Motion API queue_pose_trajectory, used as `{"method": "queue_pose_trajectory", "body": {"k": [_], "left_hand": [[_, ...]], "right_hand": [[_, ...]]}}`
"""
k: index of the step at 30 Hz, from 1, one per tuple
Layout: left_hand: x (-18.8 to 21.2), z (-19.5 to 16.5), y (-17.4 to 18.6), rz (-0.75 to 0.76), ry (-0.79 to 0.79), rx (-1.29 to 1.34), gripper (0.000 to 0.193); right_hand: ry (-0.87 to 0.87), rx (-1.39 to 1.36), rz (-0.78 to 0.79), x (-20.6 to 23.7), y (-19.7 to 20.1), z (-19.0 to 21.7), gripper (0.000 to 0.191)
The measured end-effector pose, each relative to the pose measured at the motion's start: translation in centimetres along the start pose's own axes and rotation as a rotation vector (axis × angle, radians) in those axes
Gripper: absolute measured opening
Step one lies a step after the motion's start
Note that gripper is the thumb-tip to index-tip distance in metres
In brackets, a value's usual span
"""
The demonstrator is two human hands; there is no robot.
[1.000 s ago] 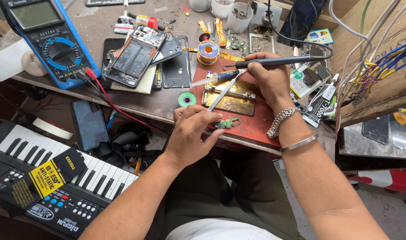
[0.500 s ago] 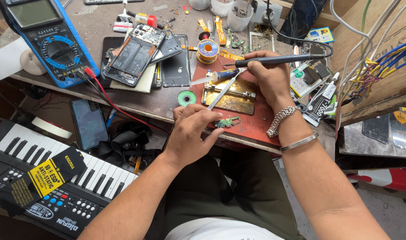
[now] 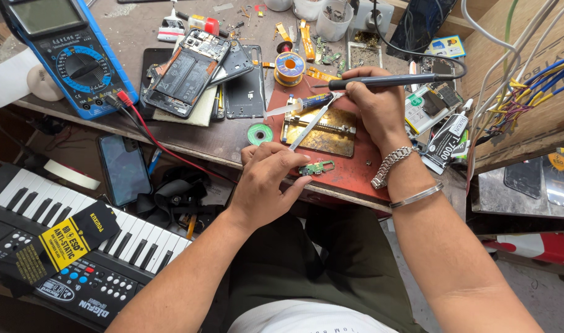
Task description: The person solders a small circuit board on a cluttered repair bench, holding the board with tweezers while applying a soldering iron, then sets the iron down and works on the board by hand. They later pick up a spray can and a brush and clean the board, continuing to handle and reposition it.
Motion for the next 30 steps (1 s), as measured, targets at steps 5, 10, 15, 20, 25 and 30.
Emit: {"method": "queue_pose_trajectory", "body": {"k": [5, 10, 15, 20, 25, 30], "left_hand": [[-0.1, -0.1, 0.2, 0.023, -0.033, -0.021, 0.025], [-0.1, 0.0, 0.0, 0.030, -0.047, -0.015, 0.016], [-0.1, 0.1, 0.0, 0.036, -0.049, -0.012, 0.015], [0.0, 0.4, 0.0, 0.039, -0.080, -0.019, 0.015], [0.0, 0.6, -0.2, 0.052, -0.077, -0.015, 0.015], [-0.1, 0.6, -0.3, 0.062, -0.087, -0.043, 0.015]], "right_hand": [[0.154, -0.005, -0.050, 0.8, 1.0, 1.3, 0.016], [0.263, -0.123, -0.047, 2.9, 2.5, 3.3, 0.018], [0.159, -0.225, -0.058, 6.5, 4.0, 4.6, 0.022], [0.085, -0.002, -0.122, 12.6, 4.3, 2.9, 0.026], [0.110, -0.101, -0.115, 16.2, 3.0, -0.2, 0.024], [0.164, 0.050, -0.068, 16.5, 2.7, -1.1, 0.018]]}}
Point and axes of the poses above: each hand's wrist, its own x-axis away from the middle knuckle, its own y-axis out of the back of the hand, z = x × y, the point moved 1 cm from there along -x, towards the middle knuckle, and after that the axes turned 12 degrees about x, right-handed, at the moved point
